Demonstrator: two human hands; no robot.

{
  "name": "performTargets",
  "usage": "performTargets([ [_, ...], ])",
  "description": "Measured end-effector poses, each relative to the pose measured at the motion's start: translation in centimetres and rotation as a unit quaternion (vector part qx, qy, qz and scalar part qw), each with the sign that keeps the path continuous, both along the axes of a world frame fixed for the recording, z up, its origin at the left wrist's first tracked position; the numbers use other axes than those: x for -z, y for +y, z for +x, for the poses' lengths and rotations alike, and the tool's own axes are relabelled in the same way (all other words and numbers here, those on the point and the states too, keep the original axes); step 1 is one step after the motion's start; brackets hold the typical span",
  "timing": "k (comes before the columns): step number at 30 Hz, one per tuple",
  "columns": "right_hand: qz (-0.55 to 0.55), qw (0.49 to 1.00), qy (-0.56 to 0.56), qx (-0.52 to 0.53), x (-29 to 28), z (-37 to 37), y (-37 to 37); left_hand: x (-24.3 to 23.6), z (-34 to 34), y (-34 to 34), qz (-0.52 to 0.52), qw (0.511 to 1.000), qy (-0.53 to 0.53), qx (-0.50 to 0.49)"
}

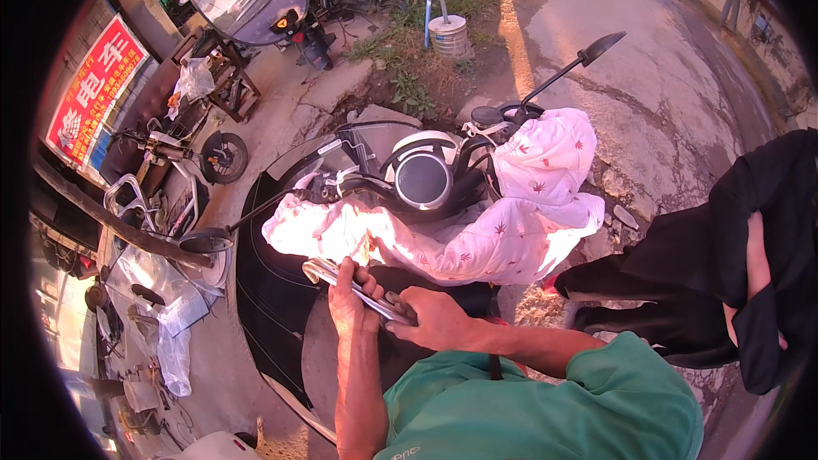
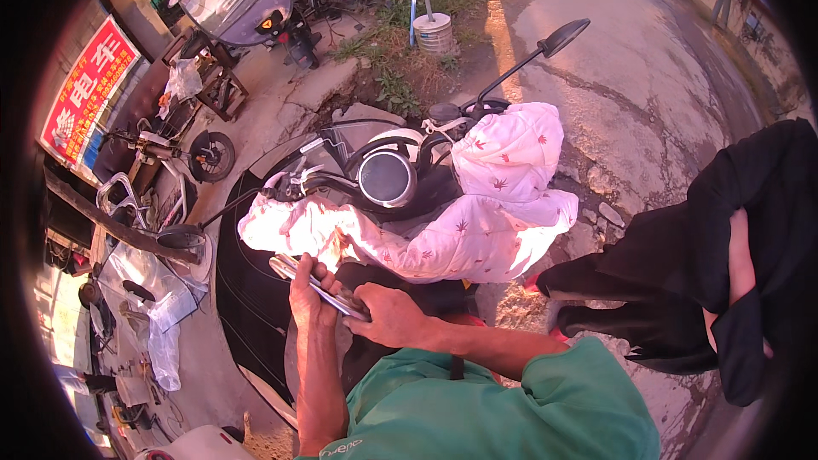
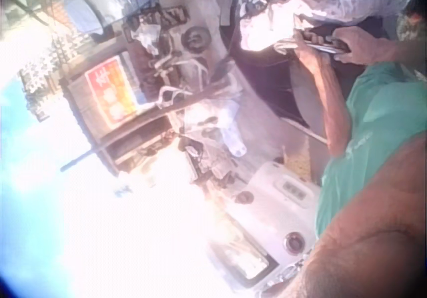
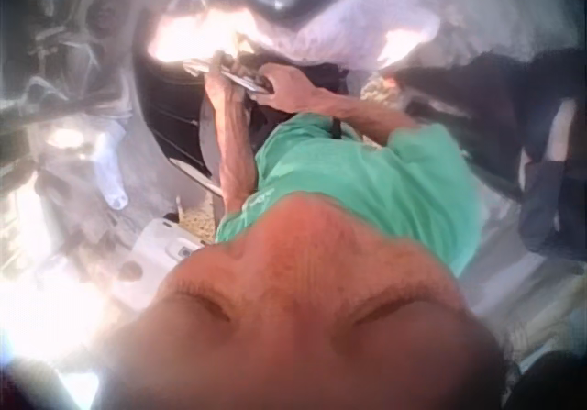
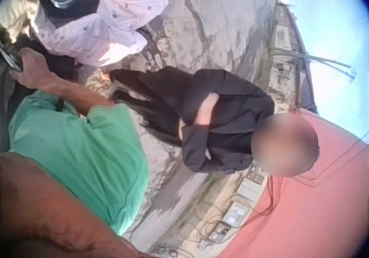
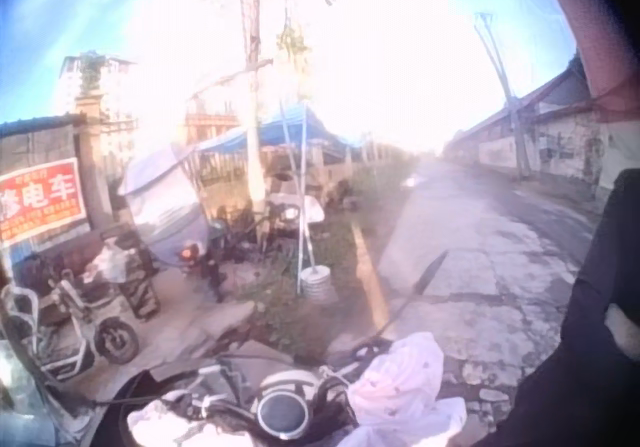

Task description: The person uses a wrench to tighten bolts on the scooter's handlebar assembly. They then remove a windshield, place it on the ground, and search through a parts bin for additional components.

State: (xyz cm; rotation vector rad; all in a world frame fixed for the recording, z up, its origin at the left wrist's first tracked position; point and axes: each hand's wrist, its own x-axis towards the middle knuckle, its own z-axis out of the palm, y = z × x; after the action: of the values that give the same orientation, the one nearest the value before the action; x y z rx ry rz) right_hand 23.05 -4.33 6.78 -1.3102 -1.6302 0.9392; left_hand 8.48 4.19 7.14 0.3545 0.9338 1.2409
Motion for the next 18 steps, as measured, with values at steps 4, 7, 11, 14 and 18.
performTargets([
  [4, 0.027, 0.999, 0.035, 0.013, -0.1, 1.0, 0.3, -1.4, 2.1, 0.0, 0.066, 0.996, 0.032, 0.044],
  [7, 0.079, 0.995, 0.058, 0.017, -0.2, 2.1, 0.9, -1.5, 3.5, 0.4, 0.065, 0.993, 0.046, 0.082],
  [11, -0.18, 0.912, 0.365, -0.055, -0.6, 4.1, 1.9, -1.3, 4.6, 1.0, 0.094, 0.989, 0.059, 0.102],
  [14, -0.19, 0.874, 0.443, -0.069, -0.8, 5.9, 2.8, -1.5, 4.7, 1.7, 0.132, 0.972, -0.007, 0.194],
  [18, -0.239, 0.864, 0.438, -0.072, -0.6, 6.9, 3.4, -1.8, 4.9, 2.3, 0.132, 0.962, -0.031, 0.236],
])
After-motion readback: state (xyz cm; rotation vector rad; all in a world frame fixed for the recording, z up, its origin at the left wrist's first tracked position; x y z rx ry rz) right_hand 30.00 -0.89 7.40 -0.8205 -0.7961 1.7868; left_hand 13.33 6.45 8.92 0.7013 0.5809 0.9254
